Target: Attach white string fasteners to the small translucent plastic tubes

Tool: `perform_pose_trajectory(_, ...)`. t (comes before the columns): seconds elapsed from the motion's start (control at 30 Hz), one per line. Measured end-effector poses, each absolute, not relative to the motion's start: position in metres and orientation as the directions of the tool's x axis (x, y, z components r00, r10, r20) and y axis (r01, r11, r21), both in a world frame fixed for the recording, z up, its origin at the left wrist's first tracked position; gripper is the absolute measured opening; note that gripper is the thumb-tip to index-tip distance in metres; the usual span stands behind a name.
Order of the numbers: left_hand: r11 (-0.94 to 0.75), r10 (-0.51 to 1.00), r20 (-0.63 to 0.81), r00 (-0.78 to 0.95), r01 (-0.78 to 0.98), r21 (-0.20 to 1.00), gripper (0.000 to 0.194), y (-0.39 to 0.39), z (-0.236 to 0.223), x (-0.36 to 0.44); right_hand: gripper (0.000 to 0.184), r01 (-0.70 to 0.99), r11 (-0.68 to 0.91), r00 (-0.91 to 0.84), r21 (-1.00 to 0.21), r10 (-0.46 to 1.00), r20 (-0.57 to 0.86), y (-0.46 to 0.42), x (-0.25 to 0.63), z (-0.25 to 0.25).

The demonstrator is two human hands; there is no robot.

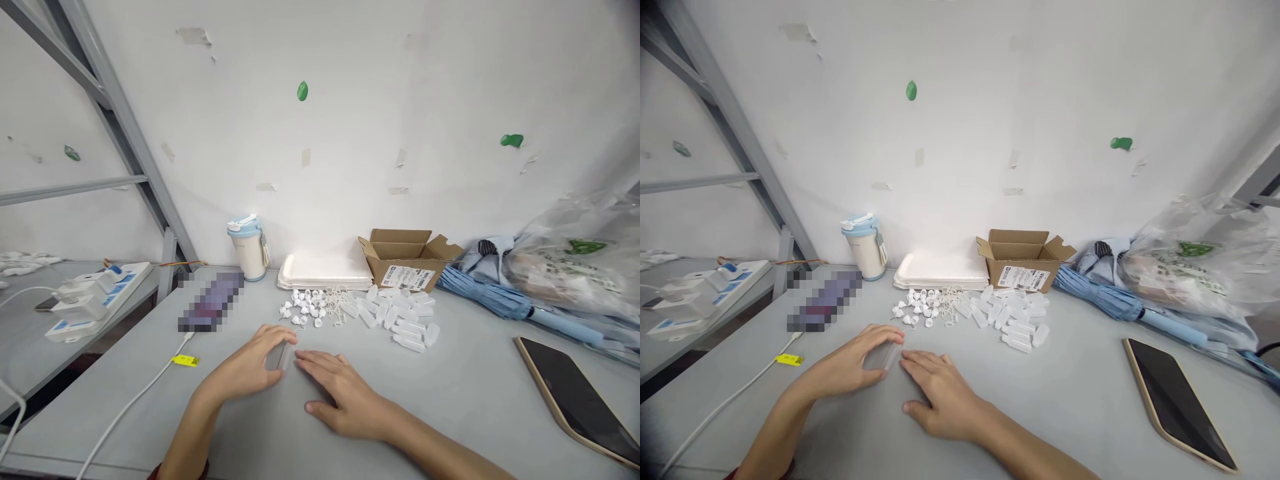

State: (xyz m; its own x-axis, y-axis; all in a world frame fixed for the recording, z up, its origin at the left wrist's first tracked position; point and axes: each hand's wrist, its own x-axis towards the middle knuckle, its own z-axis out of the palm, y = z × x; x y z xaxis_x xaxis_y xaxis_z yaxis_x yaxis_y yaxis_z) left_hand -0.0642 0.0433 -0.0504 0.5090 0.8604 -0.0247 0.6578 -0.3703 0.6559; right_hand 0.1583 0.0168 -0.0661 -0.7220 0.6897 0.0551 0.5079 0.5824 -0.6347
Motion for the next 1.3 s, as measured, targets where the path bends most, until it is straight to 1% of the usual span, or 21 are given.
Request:
perform_pose_trajectory(0.33,-0.334,0.861,-0.057,0.505,0.647,0.685,0.049,0.042,-0.045,-0.062,0.061,0.515,0.563,-0.715,-0.646,0.698,0.038,0.016,0.159,-0.064)
perform_pose_trajectory(0.6,-0.353,0.873,-0.02,0.488,0.659,0.664,0.044,0.043,-0.044,-0.06,0.062,0.503,0.564,-0.72,-0.655,0.692,0.043,0.018,0.16,-0.065)
perform_pose_trajectory(0.83,-0.36,0.878,0.012,0.478,0.645,0.674,0.042,0.044,-0.047,-0.063,0.061,0.477,0.579,-0.72,-0.661,0.689,0.084,0.017,0.164,-0.065)
perform_pose_trajectory(1.0,-0.342,0.903,0.046,0.428,0.648,0.68,0.033,0.048,-0.044,-0.057,0.055,0.451,0.59,-0.69,-0.669,0.706,0.158,0.018,0.168,-0.069)
perform_pose_trajectory(1.07,-0.352,0.912,0.088,0.401,0.655,0.668,0.028,0.05,-0.041,-0.048,0.048,0.46,0.614,-0.66,-0.642,0.719,0.215,0.022,0.171,-0.071)
perform_pose_trajectory(1.13,-0.391,0.91,0.154,0.386,0.668,0.633,0.022,0.054,-0.039,-0.035,0.041,0.5,0.642,-0.613,-0.581,0.737,0.285,0.029,0.177,-0.073)
perform_pose_trajectory(1.2,-0.474,0.876,0.224,0.427,0.678,0.563,0.019,0.06,-0.037,-0.019,0.035,0.565,0.666,-0.563,-0.487,0.743,0.361,0.039,0.185,-0.075)
perform_pose_trajectory(1.3,-0.58,0.813,0.248,0.527,0.697,0.421,0.02,0.07,-0.036,0.008,0.03,0.683,0.653,-0.494,-0.328,0.743,0.451,0.057,0.202,-0.078)
